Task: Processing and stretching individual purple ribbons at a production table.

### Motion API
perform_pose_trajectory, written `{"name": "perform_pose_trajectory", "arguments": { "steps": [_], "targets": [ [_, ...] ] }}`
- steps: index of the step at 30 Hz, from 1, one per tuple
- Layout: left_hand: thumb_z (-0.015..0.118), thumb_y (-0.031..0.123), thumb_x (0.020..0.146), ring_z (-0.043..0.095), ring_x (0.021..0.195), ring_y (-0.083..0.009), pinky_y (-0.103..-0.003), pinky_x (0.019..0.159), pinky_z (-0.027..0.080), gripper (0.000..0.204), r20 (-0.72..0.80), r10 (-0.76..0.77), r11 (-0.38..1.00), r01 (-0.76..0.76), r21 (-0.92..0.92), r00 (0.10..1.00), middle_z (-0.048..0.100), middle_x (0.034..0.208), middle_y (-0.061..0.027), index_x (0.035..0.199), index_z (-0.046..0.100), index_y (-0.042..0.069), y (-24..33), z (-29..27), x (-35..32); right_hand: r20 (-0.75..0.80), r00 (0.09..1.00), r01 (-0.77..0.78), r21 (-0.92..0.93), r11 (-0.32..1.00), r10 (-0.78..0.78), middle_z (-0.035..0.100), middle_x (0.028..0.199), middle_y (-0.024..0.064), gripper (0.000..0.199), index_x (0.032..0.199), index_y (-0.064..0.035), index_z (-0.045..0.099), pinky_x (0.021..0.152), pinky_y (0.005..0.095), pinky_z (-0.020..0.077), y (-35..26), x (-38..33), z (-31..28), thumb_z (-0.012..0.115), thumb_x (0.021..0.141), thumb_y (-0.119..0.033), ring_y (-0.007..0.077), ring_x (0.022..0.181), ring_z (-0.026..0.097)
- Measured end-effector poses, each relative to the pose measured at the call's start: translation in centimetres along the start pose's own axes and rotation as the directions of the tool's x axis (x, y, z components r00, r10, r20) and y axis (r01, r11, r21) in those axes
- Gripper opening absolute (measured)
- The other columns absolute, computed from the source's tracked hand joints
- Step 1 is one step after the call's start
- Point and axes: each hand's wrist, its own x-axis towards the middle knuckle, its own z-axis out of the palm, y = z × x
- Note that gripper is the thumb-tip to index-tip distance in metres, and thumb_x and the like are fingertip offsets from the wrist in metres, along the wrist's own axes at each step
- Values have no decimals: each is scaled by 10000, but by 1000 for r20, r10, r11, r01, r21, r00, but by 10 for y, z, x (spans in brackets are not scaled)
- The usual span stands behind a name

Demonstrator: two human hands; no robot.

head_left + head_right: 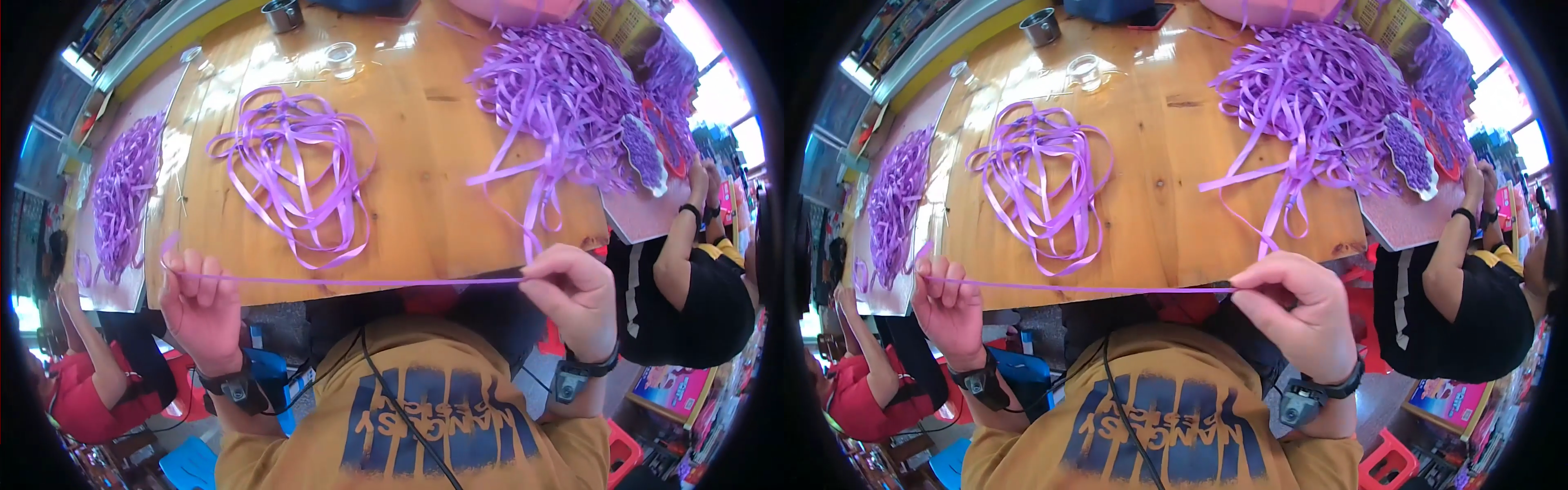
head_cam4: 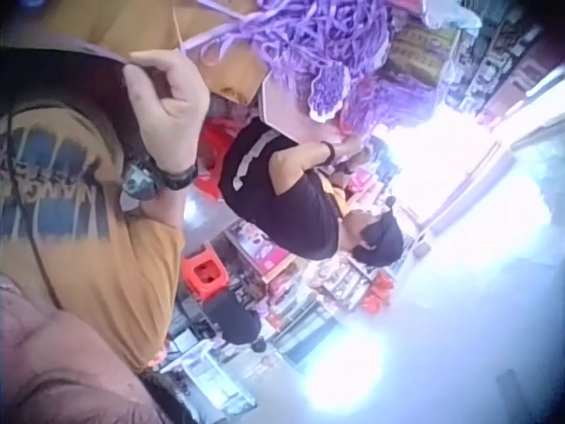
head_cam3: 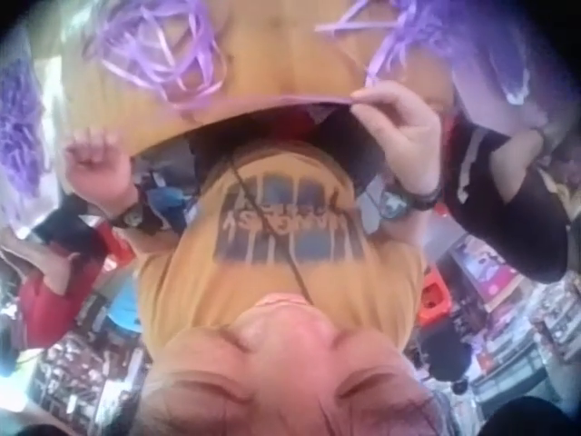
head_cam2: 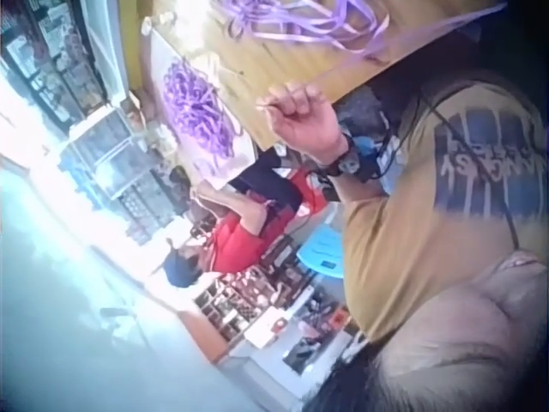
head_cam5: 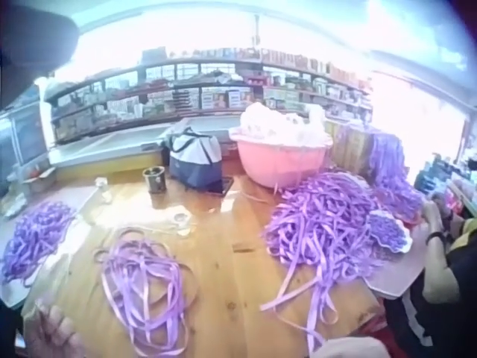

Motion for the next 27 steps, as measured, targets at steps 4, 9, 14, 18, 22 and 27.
{"name": "perform_pose_trajectory", "arguments": {
  "steps": [4, 9, 14, 18, 22, 27],
  "targets": [
    [482, 131, 908, 293, 572, -89, -251, 545, 267, 65, 2, 49, 996, -49, 68, 999, 307, 673, 20, 914, 459, 71, 14, 5, 11, -211, 977, 7, 46, 999, 3, 551, 818, -7, 137, 887, 3, 605, 609, 172, 381, -8, 6, -8, 600, 772, 78, 35, 700, 491],
    [518, 69, 866, 394, 545, -86, -239, 490, 319, 38, -23, -48, 887, 53, 458, 999, 450, 689, -8, 895, 532, 48, 1, 30, 24, -351, 935, 32, -62, 998, -52, 552, 1069, 77, 243, 1051, 5, 553, 745, 219, 389, -11, 22, -11, 557, 811, -33, 86, 849, 506],
    [593, 13, 785, 522, 604, -128, -274, 522, 386, 124, 396, -417, 485, -168, 858, 818, 577, 704, -38, 899, 640, 24, -56, 95, 43, 157, 981, 66, 257, 964, -109, 422, 1305, 143, 448, 1286, 23, 391, 1049, 334, 246, -25, 11, 31, 508, 871, -99, 216, 1251, 356],
    [612, 15, 781, 549, 603, -147, -289, 521, 408, 172, 545, -406, 420, -381, 824, 733, 580, 674, -64, 952, 638, 28, -91, 112, 57, 236, 966, -241, 700, 672, 101, 511, 1091, 79, 364, 1261, 6, 409, 861, 254, 379, -31, 11, 53, 464, 915, -95, 127, 979, 480],
    [609, 29, 783, 570, 602, -166, -272, 539, 442, 153, 537, -311, 483, -356, 800, 784, 577, 689, -53, 934, 629, 24, -100, 119, 69, 126, 964, -261, 633, 729, 236, 533, 783, 18, 205, 1051, 4, 519, 547, 206, 342, -17, 15, 47, 501, 899, -133, 72, 620, 440],
    [585, 166, 806, 553, 925, -206, -284, 808, 429, 219, 402, -177, -4, -409, 912, 898, 561, 967, -101, 965, 610, 17, -84, 89, 166, 11, 952, -236, 664, 710, 307, 469, 663, -9, 105, 933, -24, 537, 498, 203, 303, -9, 14, 32, 520, 894, -120, 59, 529, 369]
  ]
}}
